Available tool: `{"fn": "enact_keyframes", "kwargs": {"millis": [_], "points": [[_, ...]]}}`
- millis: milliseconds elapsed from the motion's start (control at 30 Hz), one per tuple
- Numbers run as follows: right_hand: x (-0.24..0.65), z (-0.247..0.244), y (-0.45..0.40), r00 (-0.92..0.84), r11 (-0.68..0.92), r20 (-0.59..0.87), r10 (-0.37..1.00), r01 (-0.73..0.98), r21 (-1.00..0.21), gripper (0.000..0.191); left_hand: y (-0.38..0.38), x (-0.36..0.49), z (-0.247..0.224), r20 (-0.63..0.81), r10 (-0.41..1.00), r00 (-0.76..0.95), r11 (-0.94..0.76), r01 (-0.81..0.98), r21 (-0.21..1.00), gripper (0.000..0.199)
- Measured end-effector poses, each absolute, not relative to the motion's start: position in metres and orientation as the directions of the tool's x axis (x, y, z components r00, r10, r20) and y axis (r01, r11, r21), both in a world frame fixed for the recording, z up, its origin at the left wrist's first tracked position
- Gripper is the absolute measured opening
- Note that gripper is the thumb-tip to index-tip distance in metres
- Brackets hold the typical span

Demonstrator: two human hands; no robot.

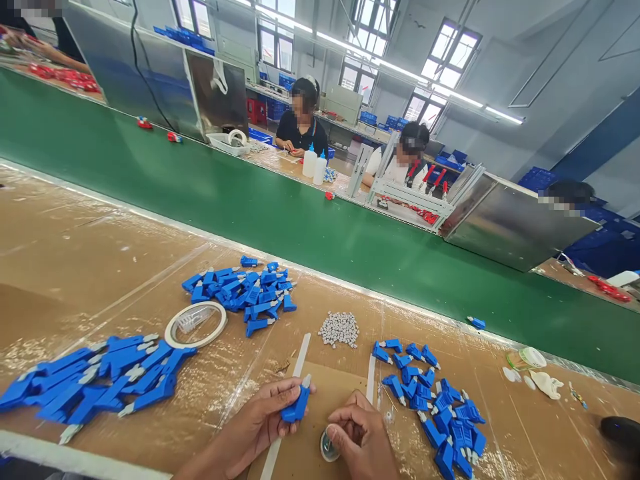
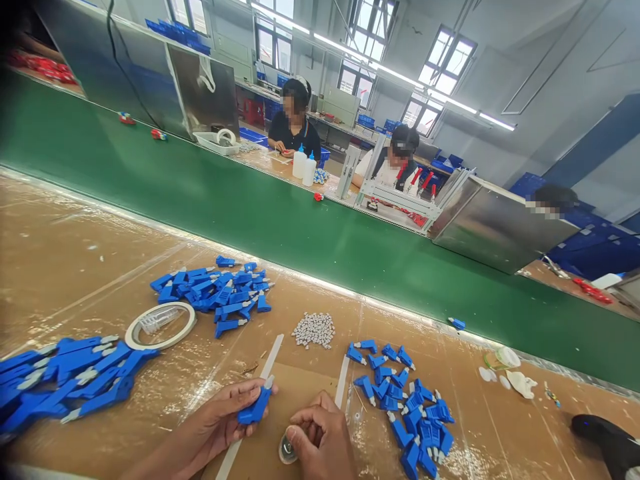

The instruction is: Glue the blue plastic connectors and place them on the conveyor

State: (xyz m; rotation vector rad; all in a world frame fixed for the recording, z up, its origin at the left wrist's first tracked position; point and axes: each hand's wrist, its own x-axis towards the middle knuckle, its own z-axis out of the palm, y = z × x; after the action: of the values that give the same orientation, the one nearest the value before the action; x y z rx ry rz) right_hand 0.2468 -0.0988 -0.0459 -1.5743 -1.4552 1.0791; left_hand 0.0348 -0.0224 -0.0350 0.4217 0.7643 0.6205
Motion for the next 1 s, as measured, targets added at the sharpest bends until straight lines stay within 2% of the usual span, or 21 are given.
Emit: {"fn": "enact_keyframes", "kwargs": {"millis": [167,333,500,667,833,900,1000], "points": [[0.251,-0.033,-0.101,-0.071,0.027,-0.015,0.997,0.551,-0.834,0.033,-0.023,0.034,-0.036,-0.513,0.673,0.534,0.733,-0.383,0.563,0.055],[0.247,-0.033,-0.108,-0.008,0.139,0.168,0.986,0.598,-0.790,0.040,-0.027,0.036,-0.029,-0.510,0.691,0.513,0.721,-0.428,0.546,0.053],[0.240,-0.037,-0.111,-0.010,0.121,0.141,0.990,0.578,-0.807,0.048,-0.031,0.038,-0.024,-0.490,0.675,0.552,0.733,-0.426,0.531,0.051],[0.246,-0.036,-0.111,0.112,-0.023,0.028,0.993,0.425,-0.905,0.050,-0.037,0.037,-0.025,-0.454,0.648,0.612,0.751,-0.414,0.514,0.047],[0.258,-0.031,-0.109,0.133,-0.204,-0.198,0.971,0.034,-0.978,0.048,-0.048,0.042,-0.023,-0.408,0.606,0.683,0.783,-0.419,0.460,0.037],[0.259,-0.023,-0.109,0.148,-0.177,-0.181,0.972,-0.040,-0.983,0.046,-0.051,0.045,-0.022,-0.399,0.577,0.712,0.803,-0.406,0.437,0.037],[0.253,-0.006,-0.113,0.221,-0.076,-0.082,0.972,-0.031,-0.997,0.042,-0.055,0.048,-0.024,-0.405,0.524,0.749,0.834,-0.356,0.421,0.039]]}}
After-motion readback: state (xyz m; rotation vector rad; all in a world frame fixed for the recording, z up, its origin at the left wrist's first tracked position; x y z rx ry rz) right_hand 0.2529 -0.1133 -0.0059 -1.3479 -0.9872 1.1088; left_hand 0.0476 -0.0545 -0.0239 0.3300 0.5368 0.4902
